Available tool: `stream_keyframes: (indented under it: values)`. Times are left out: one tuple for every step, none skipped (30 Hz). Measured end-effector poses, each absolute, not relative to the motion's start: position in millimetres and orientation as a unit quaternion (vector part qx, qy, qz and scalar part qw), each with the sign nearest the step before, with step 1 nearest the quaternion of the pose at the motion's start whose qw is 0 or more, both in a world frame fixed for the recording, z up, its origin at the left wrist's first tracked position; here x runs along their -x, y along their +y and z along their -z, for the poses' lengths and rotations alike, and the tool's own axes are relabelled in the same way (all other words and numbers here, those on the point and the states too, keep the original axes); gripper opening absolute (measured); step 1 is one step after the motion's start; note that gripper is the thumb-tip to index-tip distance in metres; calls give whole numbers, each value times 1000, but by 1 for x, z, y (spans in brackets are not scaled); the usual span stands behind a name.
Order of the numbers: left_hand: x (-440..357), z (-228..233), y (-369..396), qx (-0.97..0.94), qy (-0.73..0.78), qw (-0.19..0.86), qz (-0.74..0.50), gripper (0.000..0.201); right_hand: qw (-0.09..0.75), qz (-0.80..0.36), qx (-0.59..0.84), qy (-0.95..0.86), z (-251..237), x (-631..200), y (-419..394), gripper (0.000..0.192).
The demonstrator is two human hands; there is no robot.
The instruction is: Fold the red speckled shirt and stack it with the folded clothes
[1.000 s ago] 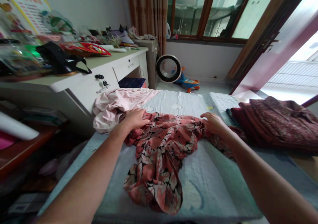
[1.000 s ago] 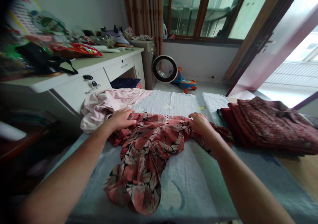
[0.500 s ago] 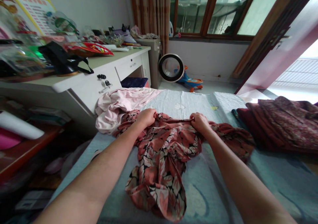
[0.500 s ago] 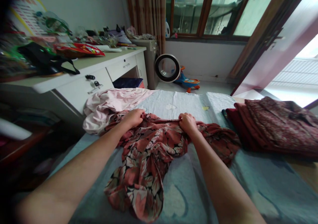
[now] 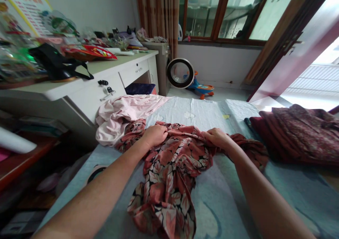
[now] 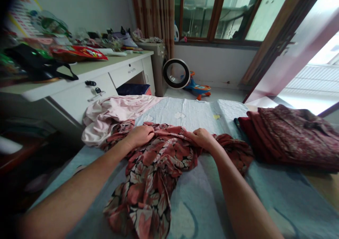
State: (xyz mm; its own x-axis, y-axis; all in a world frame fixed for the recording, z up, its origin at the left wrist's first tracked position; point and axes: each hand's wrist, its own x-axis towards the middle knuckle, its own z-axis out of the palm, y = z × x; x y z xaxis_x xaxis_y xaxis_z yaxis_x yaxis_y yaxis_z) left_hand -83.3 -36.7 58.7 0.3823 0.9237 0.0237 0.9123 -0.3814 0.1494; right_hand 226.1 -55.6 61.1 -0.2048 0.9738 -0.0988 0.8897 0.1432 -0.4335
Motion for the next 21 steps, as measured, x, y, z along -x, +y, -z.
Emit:
stream_keyframes:
  values:
    - [80,-60,-33,-815,574,55,-56,28,121,-174,634,-744,-62,-222,-50,48]
    - [77,-62,-29,-803,591,49,-61,31,146,-141,644,-738,-61,-217,-43,42]
    - [73,-62,-25,-794,603,39,-72,31,179,-111,651,-729,-60,-212,-36,34]
    - [70,-61,-21,-786,611,24,-88,28,214,-90,653,-721,-58,-205,-29,28]
    - [68,-59,-17,-778,618,6,-110,25,240,-85,648,-718,-54,-199,-23,25]
    - [67,-56,-13,-769,625,-12,-135,21,258,-93,639,-718,-49,-192,-17,24]
    - [66,-52,-10,-759,631,-23,-160,19,269,-111,628,-722,-43,-186,-13,26]
    - [66,-46,-8,-750,635,-25,-181,19,271,-133,614,-729,-36,-181,-10,28]
    - [66,-40,-6,-745,637,-17,-196,19,271,-153,598,-739,-29,-176,-9,30]
    - [67,-33,-5,-745,635,0,-205,19,270,-166,581,-750,-23,-173,-8,33]
    - [69,-27,-4,-750,627,18,-210,19,268,-172,566,-761,-17,-170,-9,36]
    - [70,-20,-4,-758,615,34,-215,19,267,-173,553,-770,-12,-168,-10,39]
    - [72,-14,-5,-765,603,45,-221,19,269,-171,544,-776,-8,-167,-12,41]
    - [73,-9,-6,-770,593,51,-228,21,271,-170,541,-777,-6,-166,-14,40]
    - [74,-5,-7,-772,588,52,-235,23,273,-171,542,-776,-5,-166,-16,39]
    - [75,-2,-8,-771,586,51,-243,24,275,-177,546,-772,-5,-166,-19,37]
    - [75,0,-10,-769,586,48,-251,22,275,-188,549,-767,-7,-166,-21,35]
    - [75,0,-11,-767,584,43,-260,19,275,-200,551,-762,-8,-167,-23,33]
    - [74,0,-13,-767,581,37,-270,16,279,-213,550,-758,-10,-167,-24,32]
    - [74,-1,-14,-768,574,30,-281,14,287,-225,548,-753,-11,-168,-25,32]
    - [73,-3,-16,-771,566,22,-292,14,297,-236,546,-747,-12,-168,-25,34]
